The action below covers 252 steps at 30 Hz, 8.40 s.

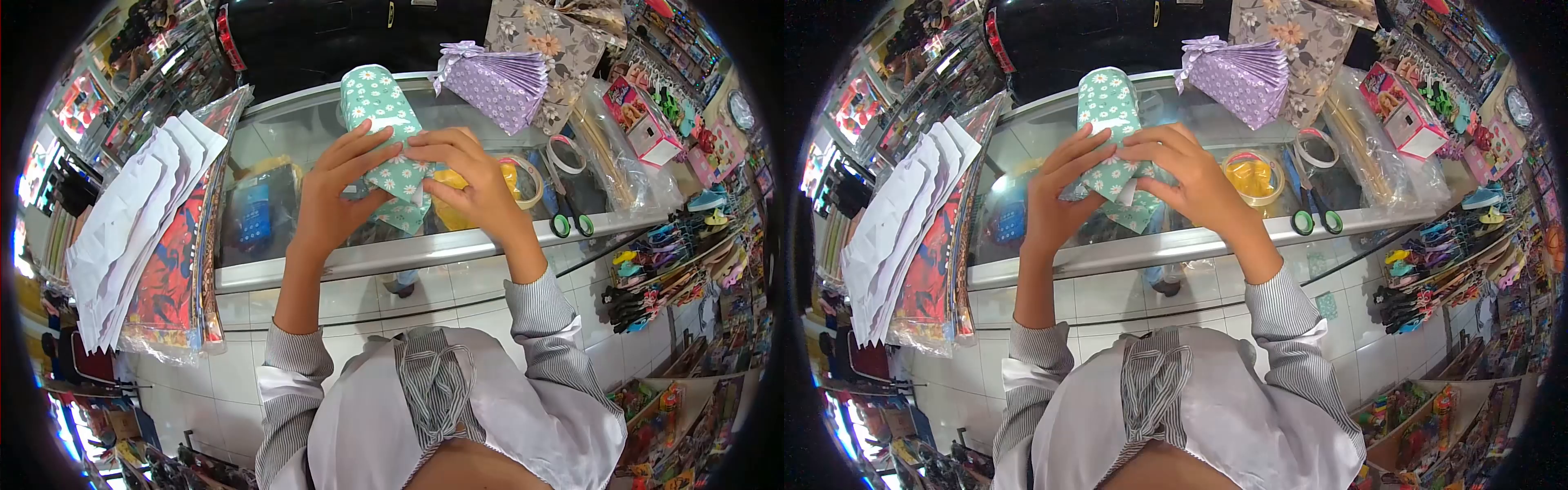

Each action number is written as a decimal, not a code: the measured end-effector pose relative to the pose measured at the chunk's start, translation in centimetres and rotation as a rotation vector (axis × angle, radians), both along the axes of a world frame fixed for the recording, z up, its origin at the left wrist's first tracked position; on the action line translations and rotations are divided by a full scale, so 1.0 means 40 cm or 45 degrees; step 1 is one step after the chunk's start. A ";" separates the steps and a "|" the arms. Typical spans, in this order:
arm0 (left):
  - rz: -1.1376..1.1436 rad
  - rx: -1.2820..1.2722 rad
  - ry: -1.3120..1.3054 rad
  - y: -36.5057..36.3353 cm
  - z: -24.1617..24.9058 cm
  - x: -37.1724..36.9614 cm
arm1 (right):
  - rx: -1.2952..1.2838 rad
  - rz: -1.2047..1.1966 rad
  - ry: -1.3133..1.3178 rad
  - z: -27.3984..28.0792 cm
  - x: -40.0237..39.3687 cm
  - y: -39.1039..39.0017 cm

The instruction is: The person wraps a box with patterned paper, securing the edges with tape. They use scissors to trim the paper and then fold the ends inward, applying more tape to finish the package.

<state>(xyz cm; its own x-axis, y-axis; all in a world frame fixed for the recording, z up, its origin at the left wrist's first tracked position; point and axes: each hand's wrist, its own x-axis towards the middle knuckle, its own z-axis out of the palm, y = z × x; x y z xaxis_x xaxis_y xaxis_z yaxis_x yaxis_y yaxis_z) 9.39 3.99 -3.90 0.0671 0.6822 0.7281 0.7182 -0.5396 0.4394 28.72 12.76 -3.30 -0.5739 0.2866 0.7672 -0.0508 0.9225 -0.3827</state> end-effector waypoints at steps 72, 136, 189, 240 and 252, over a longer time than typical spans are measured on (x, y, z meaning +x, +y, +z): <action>-0.373 -0.167 -0.330 -0.005 0.021 -0.036 | -0.147 0.151 0.049 0.017 -0.021 0.021; -0.267 0.075 -0.040 0.014 0.018 -0.051 | 0.179 -0.273 0.449 -0.050 -0.040 -0.095; -0.217 0.060 0.013 0.011 0.025 -0.052 | 0.257 0.246 0.086 0.024 -0.040 0.008; -0.129 0.185 -0.011 -0.018 0.023 0.008 | -0.738 0.115 0.329 -0.069 -0.027 -0.094; -0.097 0.191 0.046 -0.021 0.041 0.016 | -0.772 -0.090 0.506 -0.046 -0.051 -0.127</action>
